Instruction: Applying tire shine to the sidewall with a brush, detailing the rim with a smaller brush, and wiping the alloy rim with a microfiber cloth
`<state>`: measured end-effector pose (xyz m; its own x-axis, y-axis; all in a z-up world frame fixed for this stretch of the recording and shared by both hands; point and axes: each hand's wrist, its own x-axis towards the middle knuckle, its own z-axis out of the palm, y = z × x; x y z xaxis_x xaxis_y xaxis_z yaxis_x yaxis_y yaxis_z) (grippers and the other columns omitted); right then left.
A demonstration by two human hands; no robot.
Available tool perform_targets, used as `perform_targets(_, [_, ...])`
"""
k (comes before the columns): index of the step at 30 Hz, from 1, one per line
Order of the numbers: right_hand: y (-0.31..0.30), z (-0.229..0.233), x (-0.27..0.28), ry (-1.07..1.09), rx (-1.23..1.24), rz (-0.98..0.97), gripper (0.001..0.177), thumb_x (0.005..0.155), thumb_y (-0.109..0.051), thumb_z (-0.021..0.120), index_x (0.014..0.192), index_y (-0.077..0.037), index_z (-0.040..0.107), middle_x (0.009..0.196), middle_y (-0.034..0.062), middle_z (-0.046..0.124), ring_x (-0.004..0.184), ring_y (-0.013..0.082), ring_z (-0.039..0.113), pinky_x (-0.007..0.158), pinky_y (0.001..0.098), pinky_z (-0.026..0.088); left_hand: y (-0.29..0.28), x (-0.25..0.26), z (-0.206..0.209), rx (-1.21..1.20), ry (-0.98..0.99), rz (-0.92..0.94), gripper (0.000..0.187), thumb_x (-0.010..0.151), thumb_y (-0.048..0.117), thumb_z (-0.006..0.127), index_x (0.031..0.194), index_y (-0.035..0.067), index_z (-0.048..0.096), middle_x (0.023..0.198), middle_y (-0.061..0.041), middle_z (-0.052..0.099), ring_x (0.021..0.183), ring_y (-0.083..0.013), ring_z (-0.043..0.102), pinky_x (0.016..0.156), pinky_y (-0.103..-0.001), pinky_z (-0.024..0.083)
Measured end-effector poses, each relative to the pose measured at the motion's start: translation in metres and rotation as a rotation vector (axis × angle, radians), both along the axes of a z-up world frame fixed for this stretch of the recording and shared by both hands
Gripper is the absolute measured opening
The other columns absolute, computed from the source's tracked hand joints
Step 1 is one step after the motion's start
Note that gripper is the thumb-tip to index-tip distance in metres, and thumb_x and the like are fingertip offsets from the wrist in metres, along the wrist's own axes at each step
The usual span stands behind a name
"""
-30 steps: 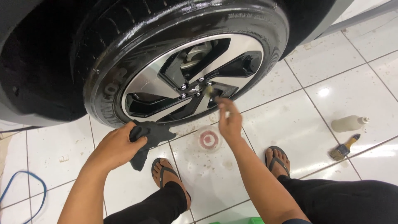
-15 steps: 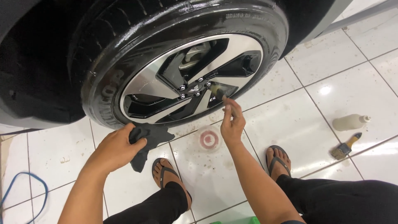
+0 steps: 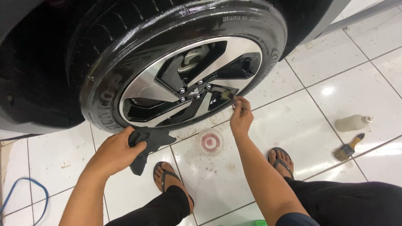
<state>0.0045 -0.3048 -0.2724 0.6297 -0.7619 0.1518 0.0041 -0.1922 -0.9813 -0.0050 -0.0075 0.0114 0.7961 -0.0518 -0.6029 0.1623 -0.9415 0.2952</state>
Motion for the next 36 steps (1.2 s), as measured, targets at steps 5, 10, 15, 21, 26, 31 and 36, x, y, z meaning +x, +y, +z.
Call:
perform_targets(5, [0.001,-0.023,-0.004,0.132,0.054,0.081,0.023,0.107,-0.022,0.053,0.116,-0.007,0.068,0.102,0.0178,0.075,0.09,0.0315,0.074,0.079,0.0383,0.064,0.0,0.002,0.0,0.013,0.016,-0.011,0.071,0.09,0.04,0.066,0.143,-0.006,0.053,0.13,-0.031,0.068,0.125,-0.0429,0.065,0.1,-0.053,0.054])
perform_targets(10, [0.022,-0.037,-0.015,0.366,-0.081,0.185,0.027,0.106,-0.039,0.053,0.103,-0.017,0.068,0.086,0.0109,0.075,0.088,0.0337,0.073,0.079,0.047,0.061,0.002,0.004,-0.005,0.012,0.001,-0.008,0.06,0.091,0.037,0.064,0.135,-0.004,0.062,0.117,-0.028,0.073,0.116,-0.0397,0.068,0.093,-0.049,0.056])
perform_targets(15, [0.056,-0.031,-0.021,0.32,-0.038,0.34,0.024,0.104,-0.031,0.054,0.109,-0.014,0.069,0.094,0.0112,0.079,0.093,0.0313,0.075,0.081,0.043,0.061,0.0,0.005,-0.004,0.02,0.001,-0.027,0.053,0.092,0.035,0.064,0.128,-0.004,0.065,0.103,-0.026,0.074,0.104,-0.036,0.069,0.084,-0.045,0.055])
perform_targets(21, [0.068,-0.024,-0.027,0.305,-0.326,0.492,0.02,0.106,-0.025,0.054,0.119,-0.018,0.067,0.103,0.0071,0.08,0.092,0.0232,0.077,0.083,0.0394,0.062,0.008,0.006,-0.012,0.02,0.014,-0.026,0.053,0.092,0.038,0.064,0.124,-0.003,0.066,0.097,-0.025,0.075,0.097,-0.0344,0.069,0.079,-0.043,0.055])
perform_targets(26, [0.065,0.021,-0.017,0.121,-0.315,0.388,0.019,0.105,-0.021,0.056,0.112,-0.013,0.071,0.089,0.013,0.078,0.084,0.034,0.075,0.076,0.0459,0.058,0.006,0.007,-0.009,0.008,0.002,-0.027,0.061,0.092,0.042,0.064,0.132,-0.005,0.062,0.107,-0.027,0.075,0.104,-0.0375,0.069,0.084,-0.046,0.055])
perform_targets(31, [0.043,0.059,-0.002,-0.199,-0.265,0.206,0.017,0.105,-0.016,0.058,0.109,-0.013,0.074,0.089,0.0107,0.077,0.084,0.0289,0.075,0.08,0.0391,0.058,0.007,0.003,-0.008,0.002,-0.015,-0.034,0.059,0.092,0.04,0.063,0.13,-0.005,0.063,0.105,-0.026,0.075,0.104,-0.0374,0.07,0.084,-0.048,0.056])
perform_targets(36, [0.041,0.128,-0.009,-0.566,-0.342,0.134,0.019,0.107,-0.005,0.053,0.111,0.007,0.067,0.091,0.0177,0.075,0.08,0.0259,0.072,0.082,0.0369,0.058,0.01,0.002,-0.01,-0.011,-0.052,-0.071,0.057,0.093,0.043,0.06,0.128,-0.003,0.066,0.105,-0.024,0.076,0.104,-0.0347,0.07,0.084,-0.045,0.057])
